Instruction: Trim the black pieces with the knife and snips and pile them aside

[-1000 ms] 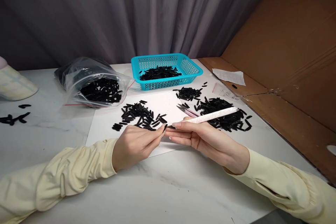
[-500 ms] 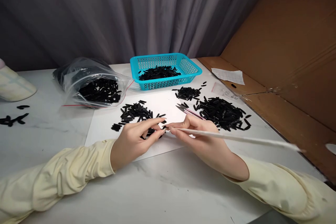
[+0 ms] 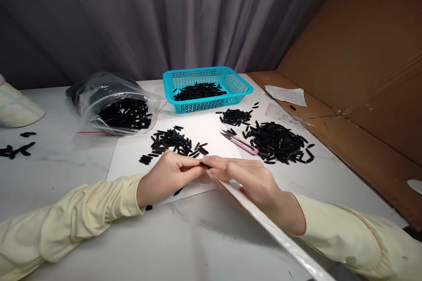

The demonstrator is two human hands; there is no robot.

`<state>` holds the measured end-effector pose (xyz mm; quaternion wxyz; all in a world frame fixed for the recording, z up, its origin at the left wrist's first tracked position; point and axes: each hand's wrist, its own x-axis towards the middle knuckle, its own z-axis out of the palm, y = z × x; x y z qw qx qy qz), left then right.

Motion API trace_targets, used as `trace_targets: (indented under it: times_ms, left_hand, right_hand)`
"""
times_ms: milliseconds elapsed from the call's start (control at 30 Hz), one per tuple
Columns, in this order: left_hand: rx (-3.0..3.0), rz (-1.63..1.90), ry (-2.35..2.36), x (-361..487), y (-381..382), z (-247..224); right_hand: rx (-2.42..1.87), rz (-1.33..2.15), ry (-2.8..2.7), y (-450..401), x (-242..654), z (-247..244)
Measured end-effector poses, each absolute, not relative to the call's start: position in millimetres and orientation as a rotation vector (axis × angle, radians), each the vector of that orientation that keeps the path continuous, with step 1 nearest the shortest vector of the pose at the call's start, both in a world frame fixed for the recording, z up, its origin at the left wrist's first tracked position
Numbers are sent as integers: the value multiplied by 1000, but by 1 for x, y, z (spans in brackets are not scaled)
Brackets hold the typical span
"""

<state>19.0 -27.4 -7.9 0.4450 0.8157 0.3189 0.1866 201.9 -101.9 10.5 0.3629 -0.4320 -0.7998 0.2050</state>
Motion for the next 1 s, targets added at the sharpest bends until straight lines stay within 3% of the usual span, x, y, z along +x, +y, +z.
trace_targets:
  times_ms: [133, 667, 1000]
  left_hand:
    - [2015, 475, 740, 18, -28, -8]
    - [2035, 554, 582, 17, -29, -5]
    - [2053, 490, 596, 18, -28, -5]
  right_hand:
    - [-1270, 695, -1873, -103, 202, 16]
    - [-876, 451, -1944, -101, 201, 2]
    - [-1112, 532, -1943, -104, 205, 24]
